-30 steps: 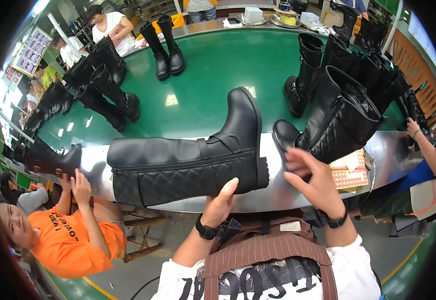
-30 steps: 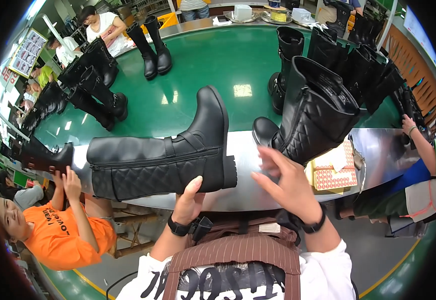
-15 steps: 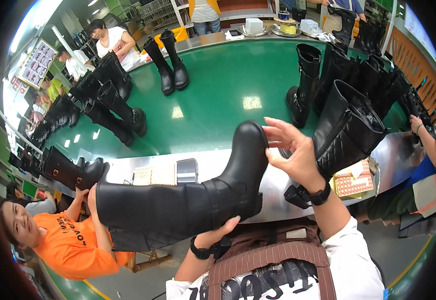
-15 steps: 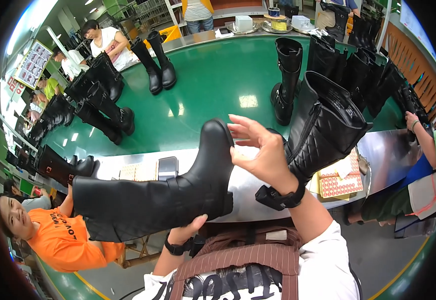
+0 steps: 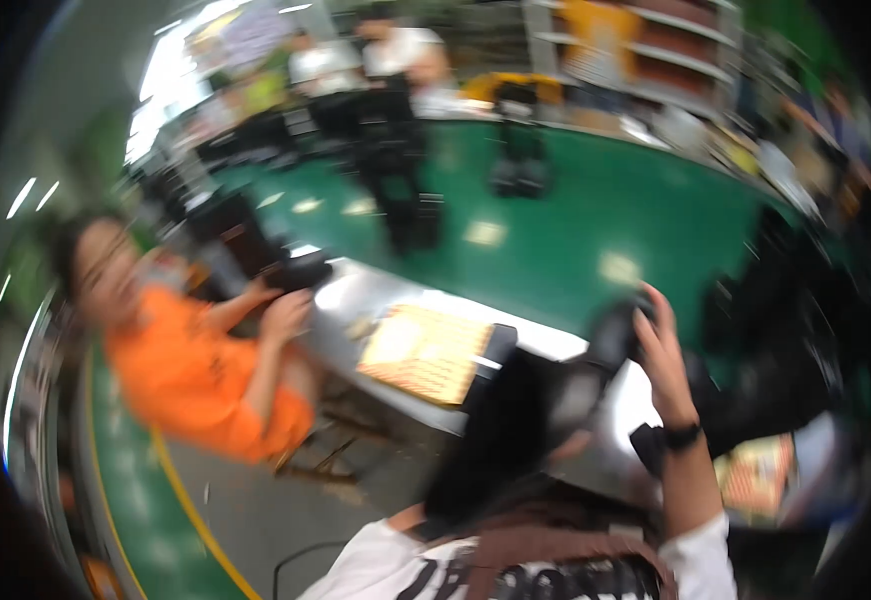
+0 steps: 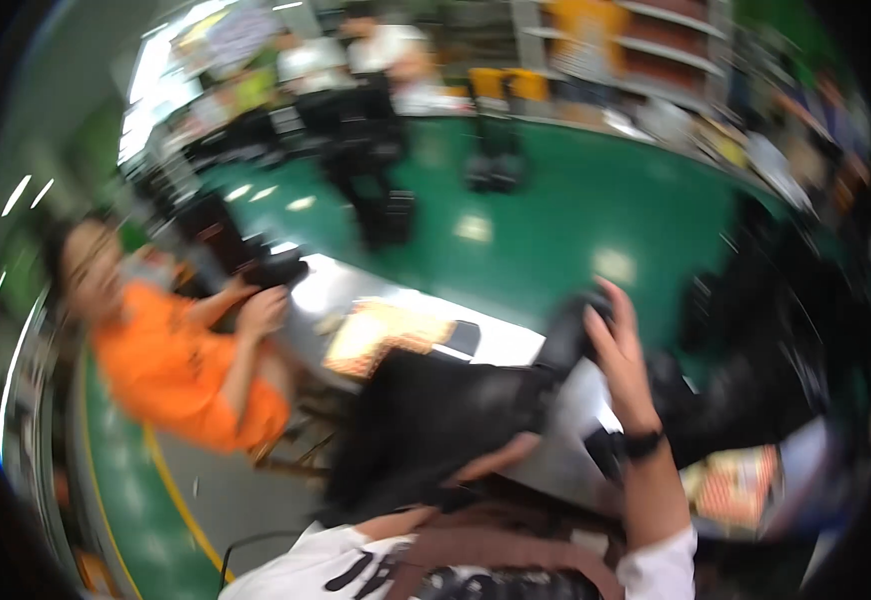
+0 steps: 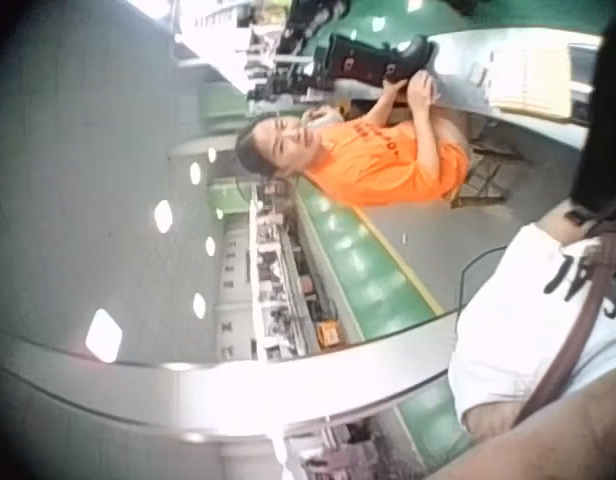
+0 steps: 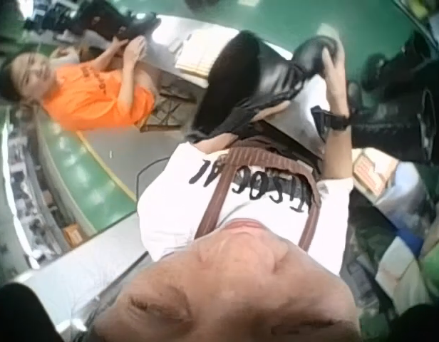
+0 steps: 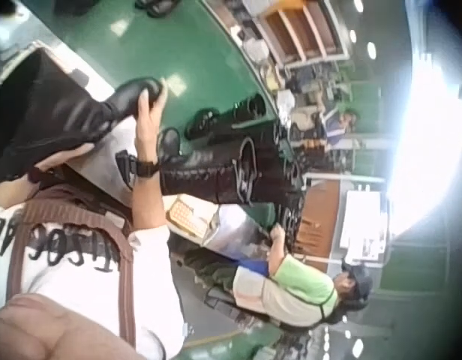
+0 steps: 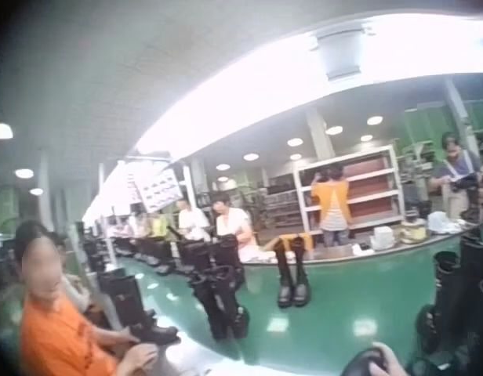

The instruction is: The recorder is inspecting and matching pairs of black quilted boots on a factory conveyor belt.

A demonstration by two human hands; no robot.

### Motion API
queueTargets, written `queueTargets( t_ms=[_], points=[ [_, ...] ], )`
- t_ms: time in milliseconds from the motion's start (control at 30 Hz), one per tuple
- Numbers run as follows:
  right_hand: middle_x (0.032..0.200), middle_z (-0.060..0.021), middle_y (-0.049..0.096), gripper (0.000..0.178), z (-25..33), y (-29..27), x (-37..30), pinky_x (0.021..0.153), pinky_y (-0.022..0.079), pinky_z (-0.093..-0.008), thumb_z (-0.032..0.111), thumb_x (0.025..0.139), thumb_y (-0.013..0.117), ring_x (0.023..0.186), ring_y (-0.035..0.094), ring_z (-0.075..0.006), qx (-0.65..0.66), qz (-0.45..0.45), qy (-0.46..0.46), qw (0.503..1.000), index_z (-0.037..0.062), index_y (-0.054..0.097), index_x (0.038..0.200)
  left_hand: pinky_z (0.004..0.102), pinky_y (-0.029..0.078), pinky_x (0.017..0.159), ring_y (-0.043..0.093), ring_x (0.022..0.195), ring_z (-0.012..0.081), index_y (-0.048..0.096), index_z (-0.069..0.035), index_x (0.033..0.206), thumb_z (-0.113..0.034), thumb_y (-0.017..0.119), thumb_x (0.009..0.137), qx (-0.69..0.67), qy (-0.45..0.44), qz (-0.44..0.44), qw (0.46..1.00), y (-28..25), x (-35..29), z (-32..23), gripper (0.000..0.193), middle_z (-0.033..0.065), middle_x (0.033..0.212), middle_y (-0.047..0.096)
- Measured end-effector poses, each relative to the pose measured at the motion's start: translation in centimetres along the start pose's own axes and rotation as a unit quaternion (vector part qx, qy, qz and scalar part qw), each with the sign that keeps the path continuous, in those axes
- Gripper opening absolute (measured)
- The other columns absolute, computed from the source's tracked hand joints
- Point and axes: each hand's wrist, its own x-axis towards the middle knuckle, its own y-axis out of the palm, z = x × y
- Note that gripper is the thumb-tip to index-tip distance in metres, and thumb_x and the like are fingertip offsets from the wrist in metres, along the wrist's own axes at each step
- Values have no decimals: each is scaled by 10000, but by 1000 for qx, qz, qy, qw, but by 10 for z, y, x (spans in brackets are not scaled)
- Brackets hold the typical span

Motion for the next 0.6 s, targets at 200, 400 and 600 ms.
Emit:
queueTargets(
  t_ms=[200, 400, 600],
  points=[
    [1311, -100, 576, 424, -94, -46, -9, 1005, 472, -360, 200, 1018, 551, 1159, 576, -214, 44, -10, 111, 993, 14, 464, 1389, 407, 371, 1113, 453, 1311, 325, 356, -55, 1490, -285, 667, 849, 156, 140, -12, 978, 4, 2, 13, 748, 175, 1433, 426],
    [1167, -71, 624, 337, -104, -47, -1, 869, 531, -318, 199, 998, 586, 1002, 627, -172, 62, 11, 115, 991, 26, 519, 1279, 389, 353, 1111, 433, 1312, 327, 402, -18, 1447, -233, 779, 779, 478, 162, -92, 858, 25, 3, 4, 797, 182, 1394, 445],
    [1124, -56, 619, 331, -109, -49, 0, 820, 538, -291, 219, 1008, 574, 965, 624, -148, 84, -20, 170, 982, 52, 500, 1284, 432, 337, 1110, 429, 1303, 353, 405, -48, 1461, -340, 771, 771, 510, 133, -125, 840, 24, 9, 6, 834, 181, 1390, 454]
  ],
)
